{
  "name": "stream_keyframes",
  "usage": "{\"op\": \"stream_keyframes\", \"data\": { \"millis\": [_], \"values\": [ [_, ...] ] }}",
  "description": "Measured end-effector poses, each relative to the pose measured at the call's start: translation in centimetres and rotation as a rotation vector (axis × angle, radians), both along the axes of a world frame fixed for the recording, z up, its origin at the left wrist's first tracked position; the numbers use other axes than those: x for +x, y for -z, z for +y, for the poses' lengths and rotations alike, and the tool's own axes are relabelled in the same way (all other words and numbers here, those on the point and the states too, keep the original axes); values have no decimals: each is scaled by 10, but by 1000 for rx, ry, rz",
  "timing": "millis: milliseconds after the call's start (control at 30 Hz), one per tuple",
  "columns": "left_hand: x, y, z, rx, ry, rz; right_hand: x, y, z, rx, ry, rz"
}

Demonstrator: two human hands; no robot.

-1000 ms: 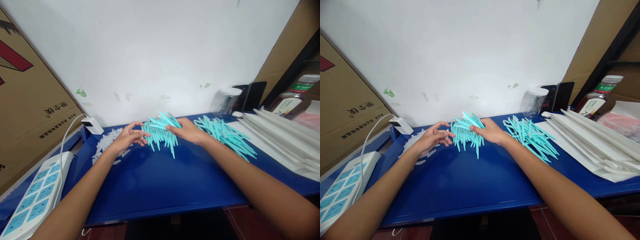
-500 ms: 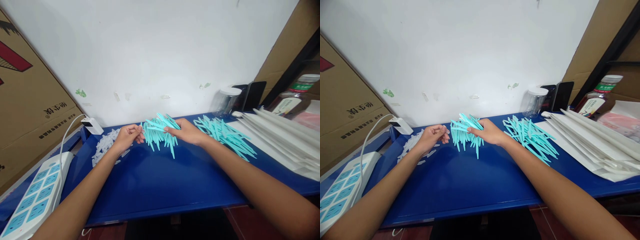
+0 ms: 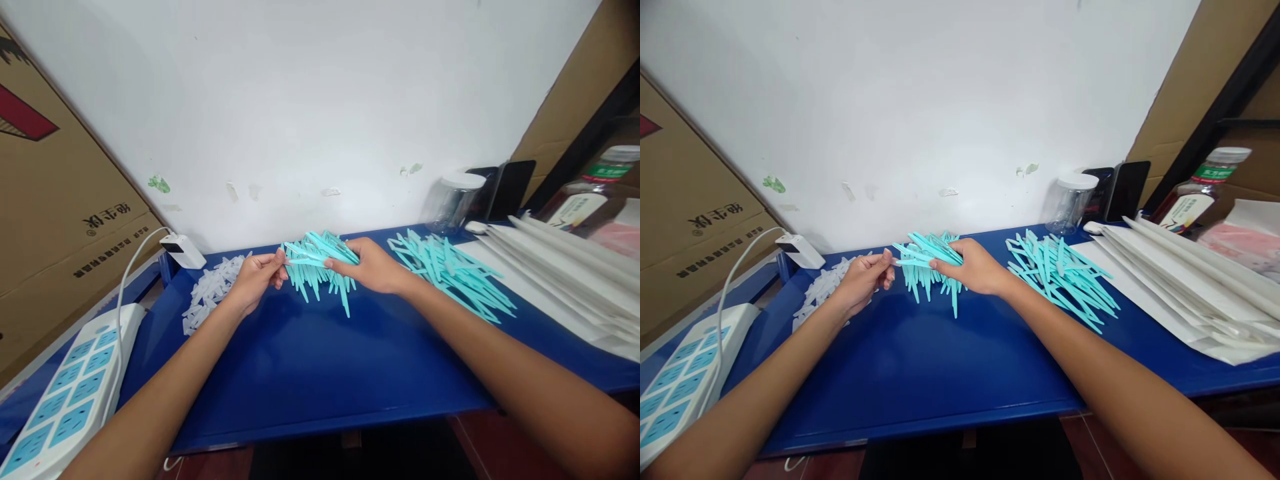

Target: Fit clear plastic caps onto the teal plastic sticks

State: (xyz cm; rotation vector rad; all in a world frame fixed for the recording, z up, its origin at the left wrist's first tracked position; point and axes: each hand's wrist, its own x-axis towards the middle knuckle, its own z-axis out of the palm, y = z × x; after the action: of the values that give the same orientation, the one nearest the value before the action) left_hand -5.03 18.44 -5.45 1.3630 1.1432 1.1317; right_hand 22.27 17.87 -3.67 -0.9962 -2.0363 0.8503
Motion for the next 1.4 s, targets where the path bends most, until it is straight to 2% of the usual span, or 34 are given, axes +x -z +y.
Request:
{"op": "stream_keyframes", "data": {
  "millis": [600,933,1167,1400],
  "values": [
    [3,0,-3,-23,-66,-39,-4,1,-1,67,7,14],
    [7,-2,-7,11,-3,-34,-3,3,-1,71,44,29],
    [0,-9,-5,8,-43,-80,0,-1,2,70,85,41],
    [-3,-8,-4,44,-19,-6,0,0,3,42,69,18]
  ]
}}
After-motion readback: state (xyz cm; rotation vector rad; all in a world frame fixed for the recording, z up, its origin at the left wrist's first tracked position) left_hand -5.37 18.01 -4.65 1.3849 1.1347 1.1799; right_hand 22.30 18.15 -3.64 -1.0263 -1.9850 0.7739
